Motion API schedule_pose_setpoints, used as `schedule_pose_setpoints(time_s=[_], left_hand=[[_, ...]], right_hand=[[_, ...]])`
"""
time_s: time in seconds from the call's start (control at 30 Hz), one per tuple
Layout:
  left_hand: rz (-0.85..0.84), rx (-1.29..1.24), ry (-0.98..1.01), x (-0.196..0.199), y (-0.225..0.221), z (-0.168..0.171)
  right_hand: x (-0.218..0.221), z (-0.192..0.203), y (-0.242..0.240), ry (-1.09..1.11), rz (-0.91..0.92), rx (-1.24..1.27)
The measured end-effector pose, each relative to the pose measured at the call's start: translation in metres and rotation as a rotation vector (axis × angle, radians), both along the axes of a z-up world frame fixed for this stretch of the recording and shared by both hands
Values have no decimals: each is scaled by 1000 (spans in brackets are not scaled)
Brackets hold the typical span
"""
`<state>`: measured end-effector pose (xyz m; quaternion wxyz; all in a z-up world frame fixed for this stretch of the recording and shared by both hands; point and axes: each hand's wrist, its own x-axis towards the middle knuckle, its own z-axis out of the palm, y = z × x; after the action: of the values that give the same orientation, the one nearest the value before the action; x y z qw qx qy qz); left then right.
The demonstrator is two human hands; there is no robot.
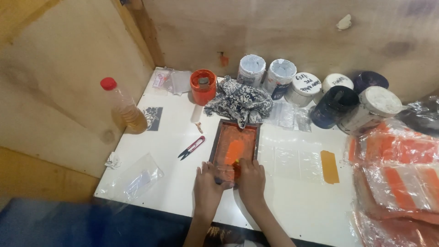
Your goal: Applying ink to a screen printing frame and preparing small plastic bags on a workbench.
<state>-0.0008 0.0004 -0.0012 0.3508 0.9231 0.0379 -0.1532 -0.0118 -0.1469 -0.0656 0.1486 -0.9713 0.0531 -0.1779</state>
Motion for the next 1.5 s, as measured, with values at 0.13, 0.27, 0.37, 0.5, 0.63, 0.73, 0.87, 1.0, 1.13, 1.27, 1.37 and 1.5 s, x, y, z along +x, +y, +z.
schedule_pose_setpoints(time_s=[0.13, 0.27, 0.37, 0.5, 0.63, 0.73, 0.87, 1.0, 1.13, 1.27, 1.37, 1.5], left_hand=[[-3, -2, -18, 0, 0, -4], [5, -10, -23, 0, 1, -5], [-10, 8, -49, 0, 2, -8], [-27, 28, -63, 2, 1, -12], [-40, 21, -86, 1, 3, -18], [-34, 8, -62, 0, 1, -11], [13, -74, -51, -4, 5, 12], [-35, -13, -35, -1, 5, 6], [-10, 17, 33, 1, 3, 9], [-3, 37, 34, 1, 1, 8], [-20, 29, -7, 2, 1, 1], [-38, 44, -42, 2, 2, -8]], right_hand=[[-2, 0, 3, -9, 7, 63], [-4, -2, 4, 68, 22, 140], [-6, 3, 6, 81, 14, 195], [-2, 11, 9, 44, 25, 196], [12, 20, 12, 187, -18, 339], [30, 33, 13, 315, -32, 386], [71, 52, -7, 147, 38, 355], [108, 30, -33, -43, 113, 40], [62, 53, -9, 27, 158, 48], [14, 3, -4, -149, 270, -131], [-12, -7, 3, -184, 306, -144], [3, 50, -1, -85, 276, 43]])
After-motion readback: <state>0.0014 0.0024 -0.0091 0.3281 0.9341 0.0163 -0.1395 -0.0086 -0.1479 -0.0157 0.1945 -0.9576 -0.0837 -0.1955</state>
